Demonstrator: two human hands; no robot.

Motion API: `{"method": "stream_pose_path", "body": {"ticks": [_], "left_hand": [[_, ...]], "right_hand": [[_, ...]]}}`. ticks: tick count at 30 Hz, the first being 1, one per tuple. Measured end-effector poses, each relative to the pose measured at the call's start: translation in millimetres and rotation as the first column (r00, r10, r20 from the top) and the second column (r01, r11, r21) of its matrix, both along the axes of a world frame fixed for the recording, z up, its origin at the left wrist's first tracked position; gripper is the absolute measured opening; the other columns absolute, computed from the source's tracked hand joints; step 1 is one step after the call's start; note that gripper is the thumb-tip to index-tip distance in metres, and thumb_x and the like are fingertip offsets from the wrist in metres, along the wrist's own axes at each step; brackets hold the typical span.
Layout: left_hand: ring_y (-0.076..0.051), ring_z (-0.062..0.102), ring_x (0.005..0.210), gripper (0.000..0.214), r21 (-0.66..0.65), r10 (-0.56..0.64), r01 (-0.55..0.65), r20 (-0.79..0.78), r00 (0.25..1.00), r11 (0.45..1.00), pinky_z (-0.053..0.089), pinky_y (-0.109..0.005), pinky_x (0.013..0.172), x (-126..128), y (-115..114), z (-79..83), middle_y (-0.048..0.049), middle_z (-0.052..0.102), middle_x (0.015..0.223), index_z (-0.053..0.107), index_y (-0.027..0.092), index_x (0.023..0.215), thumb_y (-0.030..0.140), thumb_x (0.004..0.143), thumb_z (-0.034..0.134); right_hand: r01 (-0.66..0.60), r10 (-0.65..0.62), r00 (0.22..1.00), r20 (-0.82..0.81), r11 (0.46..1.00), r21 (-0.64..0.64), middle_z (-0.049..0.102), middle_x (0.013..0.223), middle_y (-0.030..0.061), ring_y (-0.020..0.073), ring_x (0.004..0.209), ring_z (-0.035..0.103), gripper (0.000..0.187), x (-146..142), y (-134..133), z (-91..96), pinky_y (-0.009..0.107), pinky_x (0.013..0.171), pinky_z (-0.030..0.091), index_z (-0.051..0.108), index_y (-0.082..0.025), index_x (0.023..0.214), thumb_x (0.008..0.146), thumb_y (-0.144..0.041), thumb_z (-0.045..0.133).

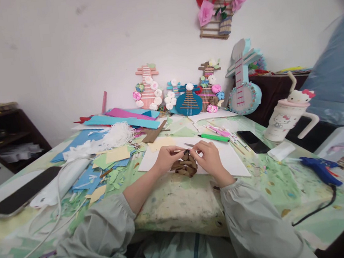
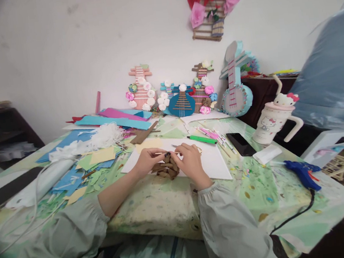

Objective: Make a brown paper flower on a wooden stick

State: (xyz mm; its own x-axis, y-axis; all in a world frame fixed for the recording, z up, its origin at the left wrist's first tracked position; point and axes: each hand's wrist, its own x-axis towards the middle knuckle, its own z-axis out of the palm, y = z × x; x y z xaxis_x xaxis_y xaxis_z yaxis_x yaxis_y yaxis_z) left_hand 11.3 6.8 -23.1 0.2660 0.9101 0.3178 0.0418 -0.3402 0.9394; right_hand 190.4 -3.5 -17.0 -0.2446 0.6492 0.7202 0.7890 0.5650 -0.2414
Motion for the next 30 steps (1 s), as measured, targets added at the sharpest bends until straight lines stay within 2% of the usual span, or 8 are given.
{"method": "stream_pose_path", "body": {"ticks": [6,16,22,30], "left_hand": [[-0.018,0.065,0.071,0.038,-0.038,-0.071,0.073,0.057,0.996,0.997,0.051,-0.029,0.069,0.4,0.1,-1.6,-0.0108,0.072,0.084,0.071,0.009,0.095,0.037,0.069,0.07],[-0.018,0.063,0.068,0.039,-0.103,-0.019,0.027,0.08,0.997,0.994,0.049,-0.027,0.062,1.6,-0.9,-1.6,-0.0104,0.072,0.078,0.073,0.008,0.088,0.038,0.064,0.073],[-0.017,0.061,0.067,0.034,-0.095,-0.006,0.014,0.085,0.996,0.995,0.049,-0.026,0.061,1.1,-0.1,-2.2,-0.0088,0.07,0.075,0.073,0.009,0.082,0.037,0.064,0.073],[-0.012,0.053,0.057,0.033,-0.066,-0.013,0.016,0.054,0.998,0.998,0.043,-0.023,0.054,0.4,-1.6,1.0,-0.0036,0.062,0.062,0.07,0.008,0.071,0.04,0.065,0.071]], "right_hand": [[0.002,-0.003,1.0,-0.03,1.0,-0.018,0.062,0.068,0.0006,0.0138,0.066,0.054,0.024,-0.4,0.4,-0.7,0.028,0.066,0.03,0.059,-0.019,0.069,0.085,-0.035,0.054],[-0.017,0.016,0.997,-0.076,1.0,-0.019,0.061,0.067,-0.0011,0.0116,0.062,0.053,0.026,-1.5,-0.2,0.5,0.03,0.07,0.027,0.06,-0.018,0.07,0.086,-0.038,0.054],[-0.041,0.038,0.996,-0.077,0.999,-0.034,0.061,0.067,-0.0018,0.0114,0.064,0.052,0.023,-2.4,-1.6,0.8,0.031,0.07,0.024,0.059,-0.018,0.071,0.086,-0.035,0.055],[-0.034,0.032,0.998,-0.053,0.999,-0.029,0.06,0.067,-0.0018,0.0107,0.065,0.052,0.026,-2.5,-3.9,2.9,0.031,0.071,0.023,0.063,-0.018,0.07,0.088,-0.035,0.052]]}}
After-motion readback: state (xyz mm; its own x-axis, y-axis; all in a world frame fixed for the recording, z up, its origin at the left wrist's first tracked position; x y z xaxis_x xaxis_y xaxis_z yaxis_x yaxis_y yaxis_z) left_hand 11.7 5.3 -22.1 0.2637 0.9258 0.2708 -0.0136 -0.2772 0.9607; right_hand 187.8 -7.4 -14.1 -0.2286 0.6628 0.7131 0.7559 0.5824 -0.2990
